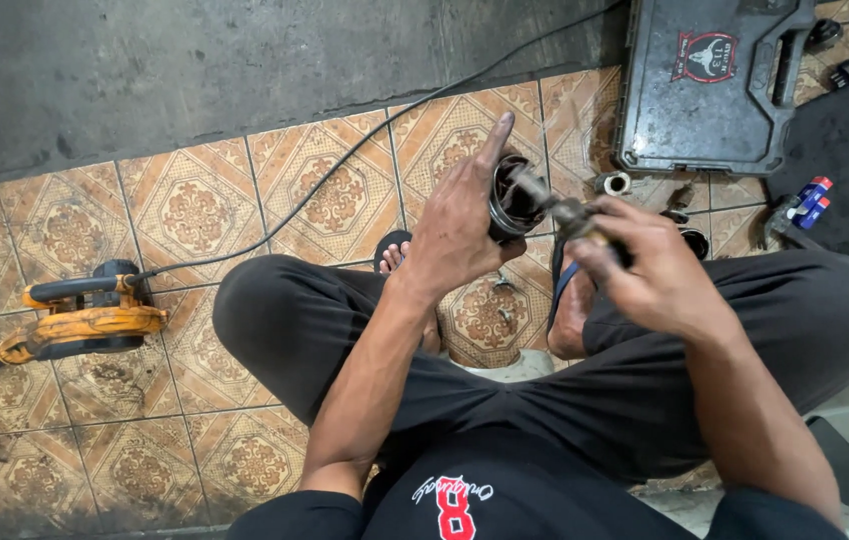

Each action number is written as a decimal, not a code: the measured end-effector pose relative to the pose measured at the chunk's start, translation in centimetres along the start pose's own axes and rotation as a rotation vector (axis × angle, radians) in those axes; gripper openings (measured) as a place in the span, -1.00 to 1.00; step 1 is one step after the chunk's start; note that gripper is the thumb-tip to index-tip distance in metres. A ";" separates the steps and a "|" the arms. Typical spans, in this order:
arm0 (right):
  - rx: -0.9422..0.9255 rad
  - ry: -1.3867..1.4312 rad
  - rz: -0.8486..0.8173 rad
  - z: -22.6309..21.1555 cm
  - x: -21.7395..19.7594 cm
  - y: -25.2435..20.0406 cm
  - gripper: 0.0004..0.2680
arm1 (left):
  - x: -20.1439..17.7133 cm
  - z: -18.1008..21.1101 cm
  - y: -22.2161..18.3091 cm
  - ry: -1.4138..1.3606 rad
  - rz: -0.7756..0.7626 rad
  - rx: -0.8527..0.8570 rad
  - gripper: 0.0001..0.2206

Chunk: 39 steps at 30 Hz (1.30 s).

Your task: Removing and organizing copper wire windings from an electric motor stator using pliers.

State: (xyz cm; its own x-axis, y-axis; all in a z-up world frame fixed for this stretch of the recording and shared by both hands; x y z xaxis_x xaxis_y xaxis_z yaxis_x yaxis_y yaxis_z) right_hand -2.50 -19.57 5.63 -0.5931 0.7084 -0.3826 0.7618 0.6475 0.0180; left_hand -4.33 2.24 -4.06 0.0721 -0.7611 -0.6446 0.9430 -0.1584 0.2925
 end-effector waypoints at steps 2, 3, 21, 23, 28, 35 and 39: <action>0.088 0.204 0.035 -0.4 -0.5 -1.1 -0.83 | -0.9 0.7 0.0 0.020 0.025 -0.026 0.17; 0.172 0.404 0.069 -0.5 -0.8 -1.4 -0.82 | -1.5 0.8 0.2 0.043 0.055 -0.047 0.17; 0.255 0.414 0.223 -2.6 -2.4 -1.8 -0.74 | 2.0 -0.2 1.8 0.124 0.285 0.239 -0.17; 0.258 0.372 0.189 -2.5 -2.6 -1.9 -0.79 | 2.0 0.1 1.5 0.140 0.300 0.268 -0.23; 0.245 0.100 0.146 -4.7 -2.4 -2.0 -0.86 | 0.7 1.4 1.0 0.152 0.270 0.324 -0.31; 0.185 0.426 0.195 -5.6 -2.3 -3.3 -0.81 | 1.8 1.6 1.4 0.269 0.254 0.322 -0.34; 0.078 0.369 0.124 -5.2 -2.0 -3.2 -0.71 | 5.0 -0.4 1.5 0.167 0.218 0.253 -0.14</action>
State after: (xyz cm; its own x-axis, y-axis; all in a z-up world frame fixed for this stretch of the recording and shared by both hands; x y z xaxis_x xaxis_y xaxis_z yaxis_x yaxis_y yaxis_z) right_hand -5.11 -21.60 11.19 -0.5385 0.8423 -0.0239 0.8425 0.5377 -0.0323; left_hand -2.46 -1.53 -7.10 0.3342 -0.6844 -0.6480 0.7909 -0.1703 0.5877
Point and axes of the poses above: each hand's wrist, its own y-axis towards the middle knuckle, its own x-axis out of the palm, z = x × y, the point moved 2 cm from there along y, towards the middle knuckle, and after that the axes turned 7 degrees about y, right-handed, at the moved point
